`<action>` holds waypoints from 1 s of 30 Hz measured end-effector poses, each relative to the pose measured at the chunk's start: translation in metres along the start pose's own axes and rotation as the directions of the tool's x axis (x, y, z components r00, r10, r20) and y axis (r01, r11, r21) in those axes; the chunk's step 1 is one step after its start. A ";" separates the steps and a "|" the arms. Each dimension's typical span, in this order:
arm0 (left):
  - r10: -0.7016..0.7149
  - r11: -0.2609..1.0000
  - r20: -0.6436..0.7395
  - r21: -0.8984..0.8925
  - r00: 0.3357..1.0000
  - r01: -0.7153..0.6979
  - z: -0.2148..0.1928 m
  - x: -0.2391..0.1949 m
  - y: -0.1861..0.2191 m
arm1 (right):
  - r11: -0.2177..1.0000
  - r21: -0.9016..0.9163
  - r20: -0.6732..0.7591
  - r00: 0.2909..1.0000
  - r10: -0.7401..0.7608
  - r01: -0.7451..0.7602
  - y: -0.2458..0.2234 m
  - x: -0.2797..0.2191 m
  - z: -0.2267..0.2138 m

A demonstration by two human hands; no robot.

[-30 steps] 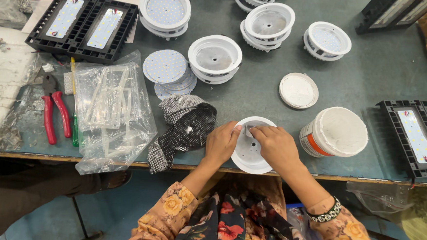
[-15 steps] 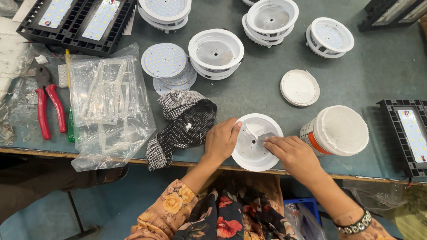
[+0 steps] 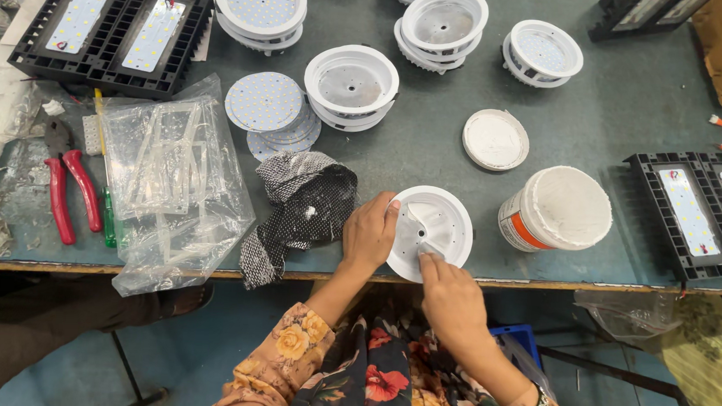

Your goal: The person applies a white paste to the interior surfaces of white circular LED housing parts using a small metal spatula. They repeatedly dip the spatula into a container, spread the compound inside each housing, and place the finished parts into a stack. The person also wipes one part with a cloth before stacking it.

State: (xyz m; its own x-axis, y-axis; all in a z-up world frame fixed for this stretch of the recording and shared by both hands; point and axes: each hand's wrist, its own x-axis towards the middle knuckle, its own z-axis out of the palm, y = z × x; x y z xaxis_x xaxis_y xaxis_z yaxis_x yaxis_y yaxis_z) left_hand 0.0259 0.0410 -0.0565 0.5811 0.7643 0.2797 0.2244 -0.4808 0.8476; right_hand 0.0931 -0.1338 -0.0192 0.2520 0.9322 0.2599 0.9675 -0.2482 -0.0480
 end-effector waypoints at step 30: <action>0.004 0.999 -0.038 -0.039 0.999 -0.006 -0.004 0.001 0.003 | 0.983 0.120 -0.059 0.989 -0.135 0.141 0.053 0.082 -0.023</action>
State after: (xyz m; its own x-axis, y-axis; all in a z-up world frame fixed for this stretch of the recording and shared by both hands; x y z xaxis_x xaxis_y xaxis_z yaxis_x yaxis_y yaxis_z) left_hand 0.0236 0.0417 -0.0519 0.5516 0.7781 0.3006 0.1902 -0.4682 0.8629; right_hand 0.1643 -0.0767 0.0221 0.1175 0.9400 0.3204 0.9887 -0.0807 -0.1260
